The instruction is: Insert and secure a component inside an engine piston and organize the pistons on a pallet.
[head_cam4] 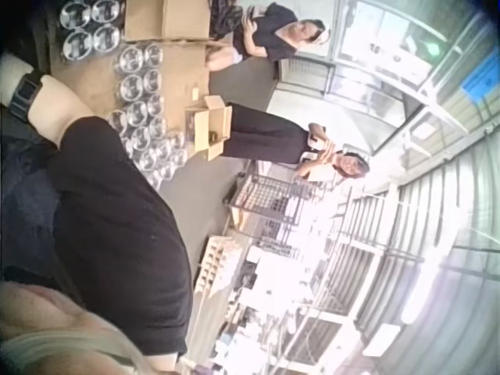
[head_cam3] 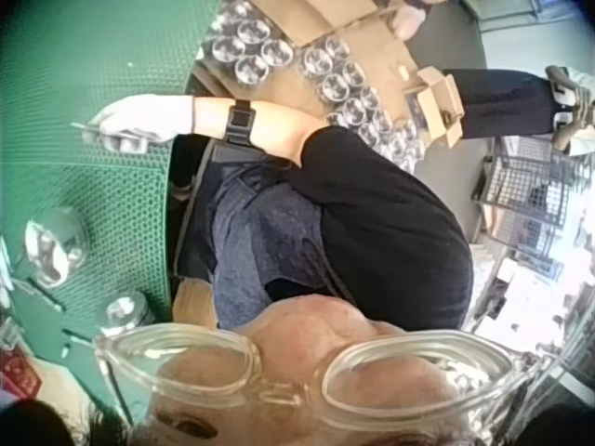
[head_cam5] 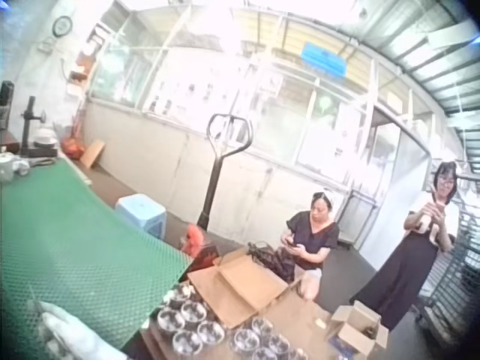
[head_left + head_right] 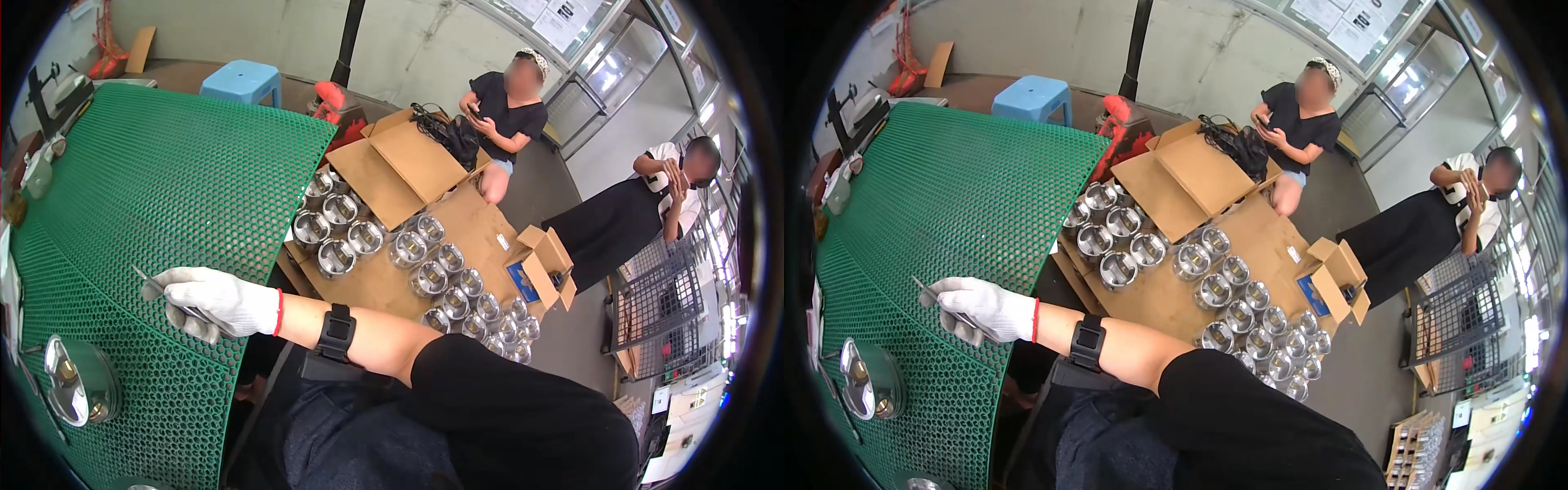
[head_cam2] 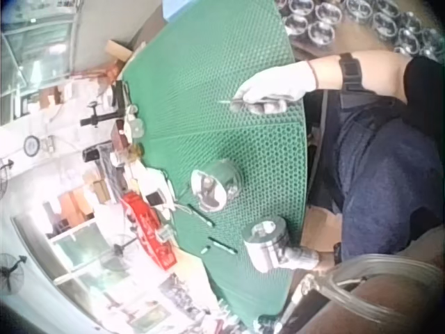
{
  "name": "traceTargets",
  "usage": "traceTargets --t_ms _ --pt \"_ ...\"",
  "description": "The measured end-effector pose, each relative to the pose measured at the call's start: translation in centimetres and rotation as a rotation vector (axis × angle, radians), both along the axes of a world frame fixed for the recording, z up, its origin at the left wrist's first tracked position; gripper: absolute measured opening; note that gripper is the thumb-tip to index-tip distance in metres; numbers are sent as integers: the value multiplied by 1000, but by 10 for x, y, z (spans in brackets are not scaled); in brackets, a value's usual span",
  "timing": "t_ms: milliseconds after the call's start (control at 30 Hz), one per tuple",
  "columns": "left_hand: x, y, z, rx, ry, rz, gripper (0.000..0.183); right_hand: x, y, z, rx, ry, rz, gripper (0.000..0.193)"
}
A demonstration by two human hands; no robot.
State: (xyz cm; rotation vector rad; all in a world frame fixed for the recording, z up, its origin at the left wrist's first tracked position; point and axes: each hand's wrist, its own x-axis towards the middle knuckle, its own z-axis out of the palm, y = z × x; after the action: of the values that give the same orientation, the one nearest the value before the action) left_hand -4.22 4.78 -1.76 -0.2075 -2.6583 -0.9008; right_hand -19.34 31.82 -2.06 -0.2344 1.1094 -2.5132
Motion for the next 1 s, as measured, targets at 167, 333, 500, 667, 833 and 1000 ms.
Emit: traceTargets --t_ms 167,333,500,667,833,1000 --pt "-4 6 -3 4 -3 -3 47 0 0 1 -8 -40 -4 40" --pt "-9 9 -4 3 -7 7 48 -3 -1 0 -17 -32 5 39" --pt "-13 8 -7 -2 -8 8 49 -3 -2 0 -42 -34 15 40" --pt "-10 10 -8 -2 -8 16 50 -1 -3 3 -31 -45 11 39" --pt "-17 15 -12 14 -6 -7 51 0 4 3 0 -48 -26 37" --pt "-13 14 -7 0 -1 23 51 -2 -3 3 -42 -52 6 34"
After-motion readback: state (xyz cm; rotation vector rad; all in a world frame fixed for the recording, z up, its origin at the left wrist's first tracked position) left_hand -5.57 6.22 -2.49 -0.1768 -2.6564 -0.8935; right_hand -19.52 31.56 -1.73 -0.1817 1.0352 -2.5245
